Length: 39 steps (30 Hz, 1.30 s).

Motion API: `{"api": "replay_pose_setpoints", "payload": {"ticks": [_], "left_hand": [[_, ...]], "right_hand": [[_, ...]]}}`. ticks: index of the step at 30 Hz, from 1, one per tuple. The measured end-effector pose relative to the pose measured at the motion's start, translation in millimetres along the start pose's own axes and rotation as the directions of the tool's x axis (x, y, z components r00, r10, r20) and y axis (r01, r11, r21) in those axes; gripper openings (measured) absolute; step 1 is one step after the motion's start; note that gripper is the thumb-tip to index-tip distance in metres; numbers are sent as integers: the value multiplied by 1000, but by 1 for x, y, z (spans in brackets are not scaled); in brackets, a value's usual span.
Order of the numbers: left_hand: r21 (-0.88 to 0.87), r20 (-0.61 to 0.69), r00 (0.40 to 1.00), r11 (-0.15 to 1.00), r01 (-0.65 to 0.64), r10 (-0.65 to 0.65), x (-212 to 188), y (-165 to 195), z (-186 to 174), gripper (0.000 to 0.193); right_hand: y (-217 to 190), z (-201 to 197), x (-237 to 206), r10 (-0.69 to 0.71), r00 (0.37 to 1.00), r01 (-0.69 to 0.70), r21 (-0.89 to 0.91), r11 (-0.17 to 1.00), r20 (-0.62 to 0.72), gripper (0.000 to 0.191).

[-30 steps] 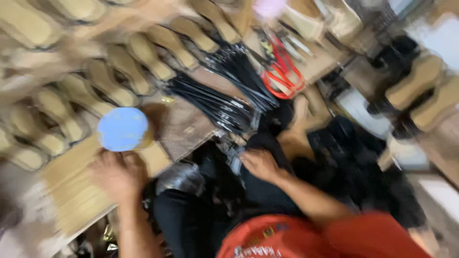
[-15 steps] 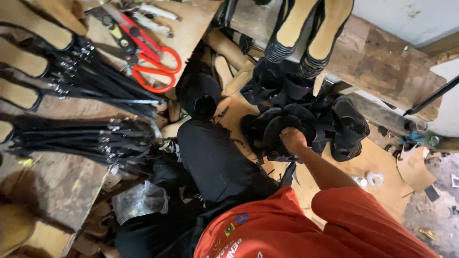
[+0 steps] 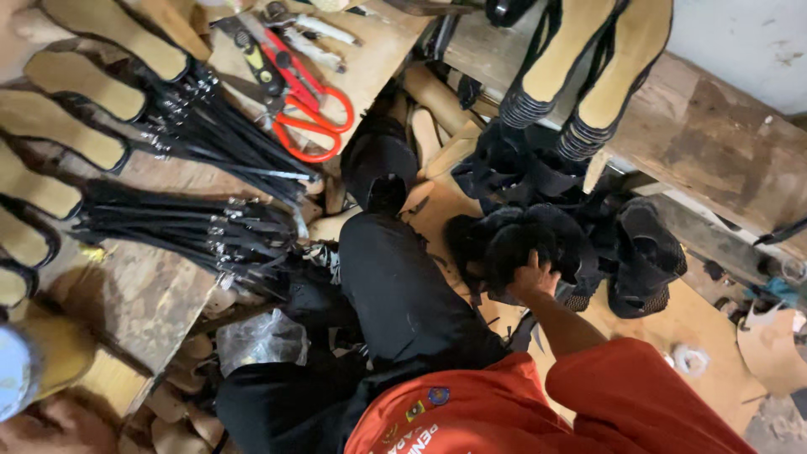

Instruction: The person picks up beige slipper soles and black straps from a workbench, aligns them, and places the assembled pairs on a wooden shelf. The person also handles black textured slipper uppers, inspecting and stacking them on the bench.

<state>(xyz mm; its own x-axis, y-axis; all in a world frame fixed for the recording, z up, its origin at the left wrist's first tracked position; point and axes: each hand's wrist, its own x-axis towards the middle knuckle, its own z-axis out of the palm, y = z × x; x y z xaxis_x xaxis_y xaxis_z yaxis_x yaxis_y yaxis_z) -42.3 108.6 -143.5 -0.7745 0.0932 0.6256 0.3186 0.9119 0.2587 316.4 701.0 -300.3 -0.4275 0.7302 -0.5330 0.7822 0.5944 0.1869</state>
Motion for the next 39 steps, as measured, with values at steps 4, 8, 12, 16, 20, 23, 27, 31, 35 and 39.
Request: {"api": "replay_pose_setpoints", "payload": {"ticks": [4, 8, 12, 16, 20, 23, 27, 31, 35, 39], "left_hand": [[-16, -24, 1000, 1000, 13, -13, -8, -8, -9, 35], [-116, -69, 997, 993, 26, -34, -15, 6, -30, 36], [-335, -141, 971, 932, 135, -192, -23, 58, -71, 37], [-699, -170, 900, 693, 177, -401, -43, 152, -93, 26], [-798, 479, 870, 355, 487, -117, -61, 235, -104, 23], [-867, 432, 873, 370, 334, 224, -49, 275, -99, 50], [-876, 481, 847, 158, 455, 227, -44, 300, -105, 59], [-775, 549, 829, -307, 552, 104, -44, 281, -108, 42], [-784, 530, 844, -430, 448, -86, -66, 253, -114, 46], [-770, 479, 825, -595, 231, -299, -88, 205, -118, 53]], "right_hand": [[7, 15, 14, -207, 971, 227, 198, 954, -118, 34], [0, -24, 18, -256, 891, 361, 243, 900, -375, 26], [7, -97, -2, -180, 787, 571, 588, 572, -589, 21], [-15, -176, -61, -238, 683, 728, 615, 303, -691, 15], [-67, -223, -141, -331, 486, 871, 480, 105, -809, 10], [-107, -239, -189, -366, 305, 943, 332, -13, -879, 13], [-127, -247, -224, -455, 382, 883, 463, -78, -805, 12], [-117, -259, -218, -432, 419, 702, 586, -404, -799, 18], [-95, -253, -193, -241, 372, 708, 442, -551, -896, 13], [-47, -264, -154, -12, 426, 744, 358, -564, -905, 12]]}}
